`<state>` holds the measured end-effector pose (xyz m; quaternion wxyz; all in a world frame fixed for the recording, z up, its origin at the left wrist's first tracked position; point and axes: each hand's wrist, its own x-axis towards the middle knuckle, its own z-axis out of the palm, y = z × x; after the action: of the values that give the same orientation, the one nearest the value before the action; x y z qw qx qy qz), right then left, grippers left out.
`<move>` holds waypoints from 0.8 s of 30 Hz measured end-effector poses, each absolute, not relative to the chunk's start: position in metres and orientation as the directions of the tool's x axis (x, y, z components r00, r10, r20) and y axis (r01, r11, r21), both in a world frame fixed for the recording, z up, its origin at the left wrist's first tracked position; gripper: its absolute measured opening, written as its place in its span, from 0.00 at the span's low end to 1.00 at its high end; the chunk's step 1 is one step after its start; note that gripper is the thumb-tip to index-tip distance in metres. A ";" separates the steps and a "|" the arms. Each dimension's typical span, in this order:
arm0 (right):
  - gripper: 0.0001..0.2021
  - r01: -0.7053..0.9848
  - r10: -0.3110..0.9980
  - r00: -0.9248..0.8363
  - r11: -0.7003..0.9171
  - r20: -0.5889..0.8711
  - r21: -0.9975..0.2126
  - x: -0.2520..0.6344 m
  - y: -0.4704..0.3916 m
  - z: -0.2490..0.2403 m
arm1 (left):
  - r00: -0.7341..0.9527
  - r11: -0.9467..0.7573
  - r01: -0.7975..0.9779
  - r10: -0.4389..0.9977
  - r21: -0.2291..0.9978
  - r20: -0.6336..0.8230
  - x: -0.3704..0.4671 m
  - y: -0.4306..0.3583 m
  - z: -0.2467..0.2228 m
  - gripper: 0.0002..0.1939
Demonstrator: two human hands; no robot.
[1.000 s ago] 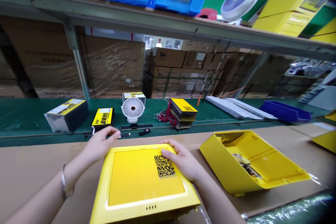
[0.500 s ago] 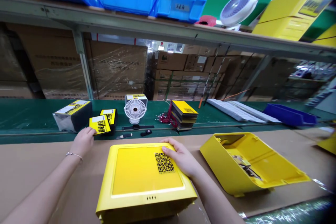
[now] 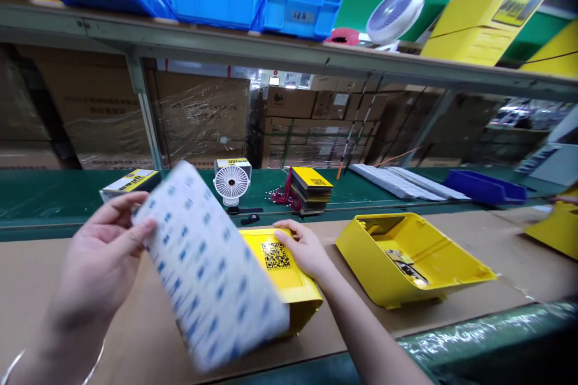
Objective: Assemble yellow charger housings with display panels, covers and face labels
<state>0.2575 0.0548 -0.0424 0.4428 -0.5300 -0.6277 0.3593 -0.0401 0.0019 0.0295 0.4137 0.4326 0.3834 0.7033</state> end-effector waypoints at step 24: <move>0.14 0.500 0.556 -0.027 0.727 0.831 -0.470 0.199 -0.053 0.011 | 0.796 0.719 -0.460 0.594 0.522 -0.117 0.056 -0.079 -0.035 0.32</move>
<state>0.1993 -0.0532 0.0108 0.5921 -0.3684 -0.7163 0.0236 0.0556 -0.0790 -0.0349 0.9165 0.2409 0.1392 0.2874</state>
